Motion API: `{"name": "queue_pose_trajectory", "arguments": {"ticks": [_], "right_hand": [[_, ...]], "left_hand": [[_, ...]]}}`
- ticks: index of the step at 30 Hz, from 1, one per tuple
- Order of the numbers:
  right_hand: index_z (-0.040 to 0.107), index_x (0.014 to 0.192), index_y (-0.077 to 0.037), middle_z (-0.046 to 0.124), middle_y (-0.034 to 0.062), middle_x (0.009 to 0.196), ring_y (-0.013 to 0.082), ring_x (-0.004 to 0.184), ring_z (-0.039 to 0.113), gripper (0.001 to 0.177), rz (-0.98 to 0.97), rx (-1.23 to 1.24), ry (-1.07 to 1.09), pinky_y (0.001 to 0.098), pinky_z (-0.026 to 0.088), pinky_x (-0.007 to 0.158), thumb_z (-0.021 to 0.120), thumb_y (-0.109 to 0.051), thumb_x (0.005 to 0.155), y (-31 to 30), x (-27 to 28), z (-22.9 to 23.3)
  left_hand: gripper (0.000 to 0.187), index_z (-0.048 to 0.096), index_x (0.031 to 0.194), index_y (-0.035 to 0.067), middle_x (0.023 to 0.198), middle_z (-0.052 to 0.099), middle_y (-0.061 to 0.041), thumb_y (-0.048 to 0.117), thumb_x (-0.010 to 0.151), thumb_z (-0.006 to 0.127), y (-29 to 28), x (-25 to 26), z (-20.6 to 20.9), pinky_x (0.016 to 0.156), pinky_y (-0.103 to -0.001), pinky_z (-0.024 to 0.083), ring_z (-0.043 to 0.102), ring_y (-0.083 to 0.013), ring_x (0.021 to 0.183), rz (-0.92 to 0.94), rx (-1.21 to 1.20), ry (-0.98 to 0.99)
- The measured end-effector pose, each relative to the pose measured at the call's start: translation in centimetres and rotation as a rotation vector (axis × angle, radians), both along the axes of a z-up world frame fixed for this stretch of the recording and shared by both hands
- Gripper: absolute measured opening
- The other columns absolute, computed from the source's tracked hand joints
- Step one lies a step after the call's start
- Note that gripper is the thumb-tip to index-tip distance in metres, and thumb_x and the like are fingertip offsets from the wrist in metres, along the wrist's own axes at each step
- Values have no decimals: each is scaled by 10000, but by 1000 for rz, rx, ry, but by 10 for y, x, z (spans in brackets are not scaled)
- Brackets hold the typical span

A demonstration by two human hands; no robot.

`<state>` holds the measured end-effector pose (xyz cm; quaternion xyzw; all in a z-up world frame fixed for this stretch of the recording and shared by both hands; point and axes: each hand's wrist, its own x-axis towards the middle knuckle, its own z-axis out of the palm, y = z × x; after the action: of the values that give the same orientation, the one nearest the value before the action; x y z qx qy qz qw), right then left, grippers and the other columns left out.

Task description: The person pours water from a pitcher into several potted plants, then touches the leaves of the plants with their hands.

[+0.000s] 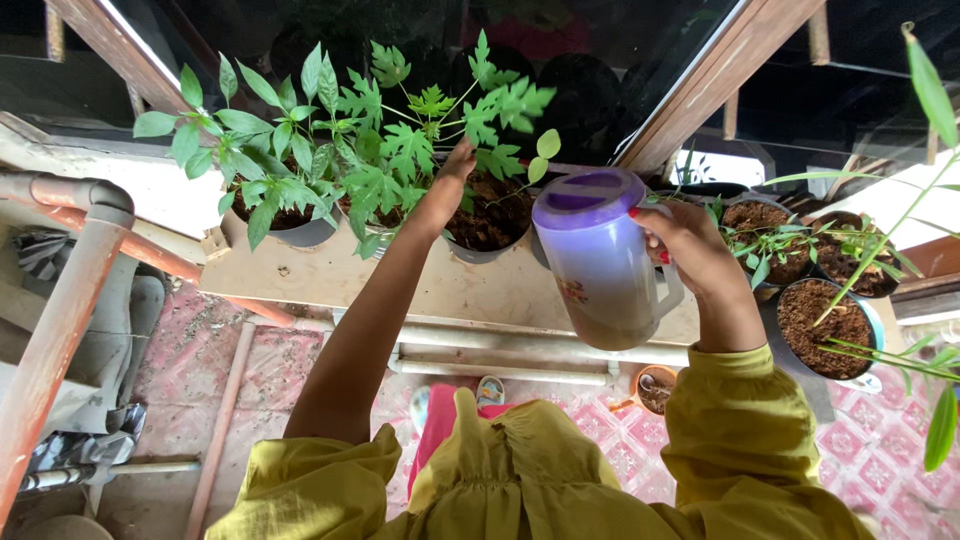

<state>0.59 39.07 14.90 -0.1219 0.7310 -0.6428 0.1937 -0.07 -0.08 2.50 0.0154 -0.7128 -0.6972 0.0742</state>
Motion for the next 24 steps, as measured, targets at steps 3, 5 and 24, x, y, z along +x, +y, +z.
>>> {"name": "queue_pose_trajectory", "arguments": {"ticks": [3, 5, 24], "right_hand": [[634, 872, -35, 550, -1, 741, 82, 609, 460, 210, -14, 2, -26, 245, 345, 518, 714, -220, 930, -6, 8, 7], [650, 893, -51, 547, -1, 731, 85, 593, 457, 185, -28, 27, -27, 244, 346, 514, 710, -224, 922, -12, 14, 11], [616, 805, -56, 539, -10, 663, 76, 565, 458, 295, -260, 271, 14, 261, 371, 517, 695, -298, 954, -81, 61, 48]], "left_hand": [[628, 203, 1628, 74, 1708, 247, -108, 285, 1071, 401, -5, -13, -11, 1258, -332, 171, 227, -235, 1579, -34, 57, 31], [628, 201, 1630, 67, 1711, 250, -114, 293, 1082, 411, -8, -19, -14, 1266, -335, 175, 227, -240, 1586, -74, 94, 70], [717, 216, 1646, 79, 1720, 237, -156, 395, 1052, 465, 0, -38, -31, 1279, -383, 170, 190, -291, 1601, -203, 23, 148]]}}
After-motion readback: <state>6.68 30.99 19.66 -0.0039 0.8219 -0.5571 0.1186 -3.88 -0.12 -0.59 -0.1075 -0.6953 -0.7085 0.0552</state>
